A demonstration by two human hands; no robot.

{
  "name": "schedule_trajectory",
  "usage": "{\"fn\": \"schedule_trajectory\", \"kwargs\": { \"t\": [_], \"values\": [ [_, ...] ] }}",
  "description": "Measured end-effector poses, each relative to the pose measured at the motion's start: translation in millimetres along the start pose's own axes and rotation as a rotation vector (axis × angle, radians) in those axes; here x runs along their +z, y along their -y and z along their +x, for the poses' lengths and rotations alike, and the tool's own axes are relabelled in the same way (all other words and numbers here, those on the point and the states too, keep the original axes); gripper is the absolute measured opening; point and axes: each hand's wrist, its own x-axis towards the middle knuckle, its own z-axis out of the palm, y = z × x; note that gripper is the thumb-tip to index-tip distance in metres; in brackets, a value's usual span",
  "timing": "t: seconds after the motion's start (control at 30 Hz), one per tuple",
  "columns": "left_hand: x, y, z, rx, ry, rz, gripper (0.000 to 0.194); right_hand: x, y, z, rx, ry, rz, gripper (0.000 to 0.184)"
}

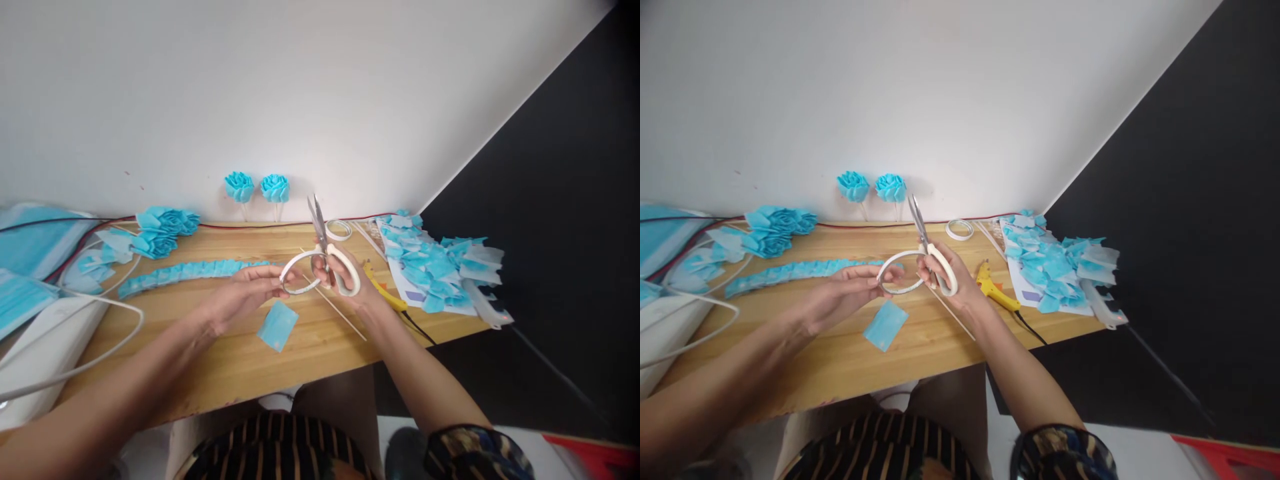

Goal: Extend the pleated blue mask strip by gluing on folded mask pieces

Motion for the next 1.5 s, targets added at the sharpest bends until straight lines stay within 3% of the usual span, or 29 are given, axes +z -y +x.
{"fn": "schedule_trajectory", "kwargs": {
  "t": [0.17,0.33,0.43,0.6,0.7,0.9,1.5],
  "values": [
    [-2.8,4.6,-2.4,-0.018,0.017,-0.140,0.016,6.0,-6.3,3.0,0.008,-0.069,-0.021,0.042],
    [-10.1,3.7,-4.0,0.060,-0.019,-0.127,0.018,3.8,8.4,-8.8,-0.099,-0.198,-0.206,0.045],
    [-14.1,2.2,-4.3,0.107,-0.046,-0.083,0.021,0.7,21.6,-31.1,-0.104,-0.085,-0.291,0.046],
    [-16.8,3.1,-4.0,0.130,-0.047,-0.051,0.024,3.5,27.8,-66.5,0.187,0.280,-0.303,0.045],
    [-15.9,5.2,-3.4,0.117,-0.058,-0.041,0.023,6.4,23.7,-71.9,0.295,0.368,-0.254,0.052],
    [-14.4,7.3,-3.1,0.117,-0.051,-0.033,0.022,4.9,15.0,-62.5,0.386,0.388,-0.230,0.053],
    [-14.0,11.8,-6.3,0.087,-0.021,0.170,0.015,5.0,-4.7,-52.7,0.391,0.320,-0.072,0.047]
  ]
}}
